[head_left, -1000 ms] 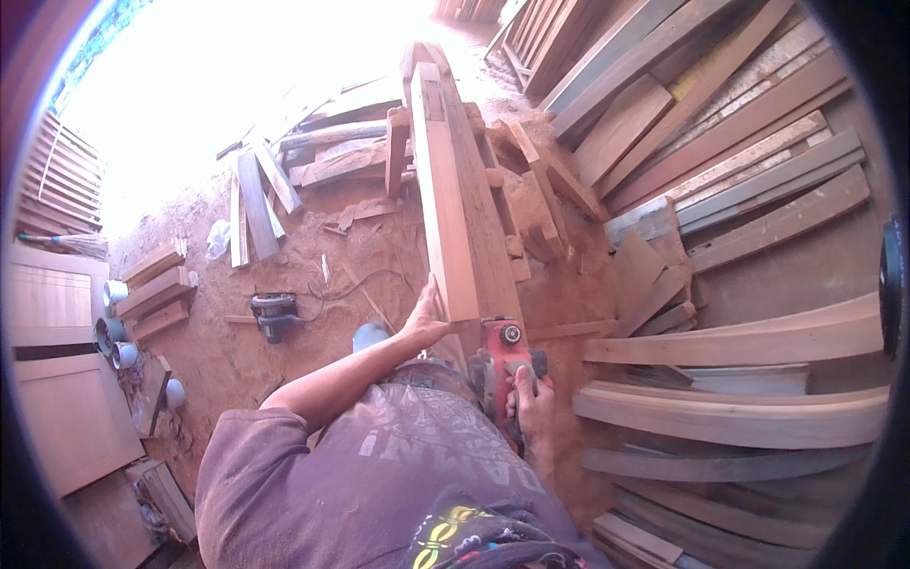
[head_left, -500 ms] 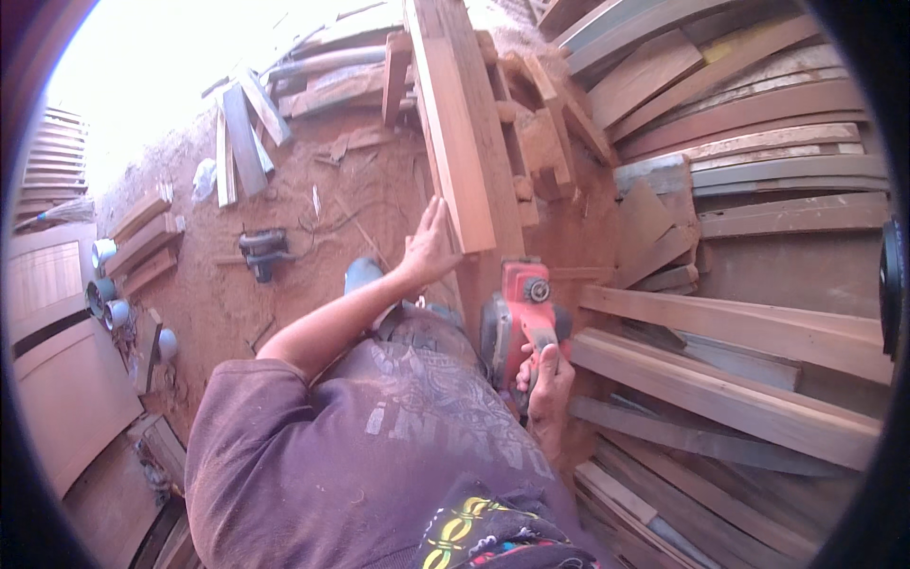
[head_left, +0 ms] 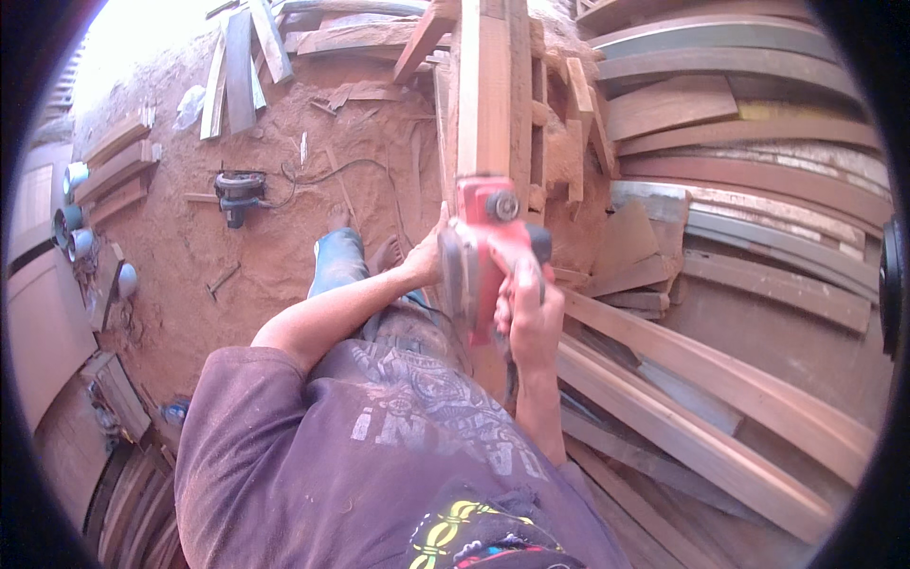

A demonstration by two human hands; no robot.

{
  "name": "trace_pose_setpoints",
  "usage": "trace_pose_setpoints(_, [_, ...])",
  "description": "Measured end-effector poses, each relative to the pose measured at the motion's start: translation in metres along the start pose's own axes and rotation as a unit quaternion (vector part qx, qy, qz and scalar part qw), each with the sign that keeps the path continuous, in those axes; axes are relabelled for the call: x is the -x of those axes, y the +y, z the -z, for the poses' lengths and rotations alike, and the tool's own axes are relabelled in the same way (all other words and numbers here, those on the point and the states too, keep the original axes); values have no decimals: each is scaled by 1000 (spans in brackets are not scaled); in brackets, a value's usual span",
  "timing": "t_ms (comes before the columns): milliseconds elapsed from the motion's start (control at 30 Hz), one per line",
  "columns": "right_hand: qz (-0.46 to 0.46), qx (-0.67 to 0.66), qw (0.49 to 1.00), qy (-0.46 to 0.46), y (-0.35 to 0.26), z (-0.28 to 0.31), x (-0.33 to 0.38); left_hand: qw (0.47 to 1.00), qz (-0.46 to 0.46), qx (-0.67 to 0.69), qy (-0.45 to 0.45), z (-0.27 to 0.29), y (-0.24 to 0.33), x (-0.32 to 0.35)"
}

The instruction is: The person uses a handheld electric sander to smooth the surfaces and edges of a wooden plank. They repeatedly flip and rotate the plank to sand multiple sides, occasionally pausing to inspect the surface. The work occurs in a cluttered woodworking area with stacked lumber.

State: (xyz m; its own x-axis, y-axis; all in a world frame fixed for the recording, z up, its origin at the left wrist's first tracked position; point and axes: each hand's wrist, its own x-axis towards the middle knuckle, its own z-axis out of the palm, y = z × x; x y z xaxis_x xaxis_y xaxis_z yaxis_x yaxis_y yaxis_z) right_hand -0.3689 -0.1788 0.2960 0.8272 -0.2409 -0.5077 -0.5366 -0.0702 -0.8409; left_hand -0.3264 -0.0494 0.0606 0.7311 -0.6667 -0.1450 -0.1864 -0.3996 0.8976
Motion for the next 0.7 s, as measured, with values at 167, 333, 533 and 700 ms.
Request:
trace_pose_setpoints(167, [91,60,994,-23,-95,-45,-143,973,187,109,75,-14,-6,9])
trace_pose_setpoints(333, [70,47,995,-46,-108,-44,-150,975,201,89,26,10,-2,-1])
trace_pose_setpoints(533, [3,88,996,-29,8,24,29,978,168,116,49,-13,-18,10])
trace_pose_setpoints(700, [-22,14,1000,11,-2,7,20,972,201,116,39,-18,-16,11])
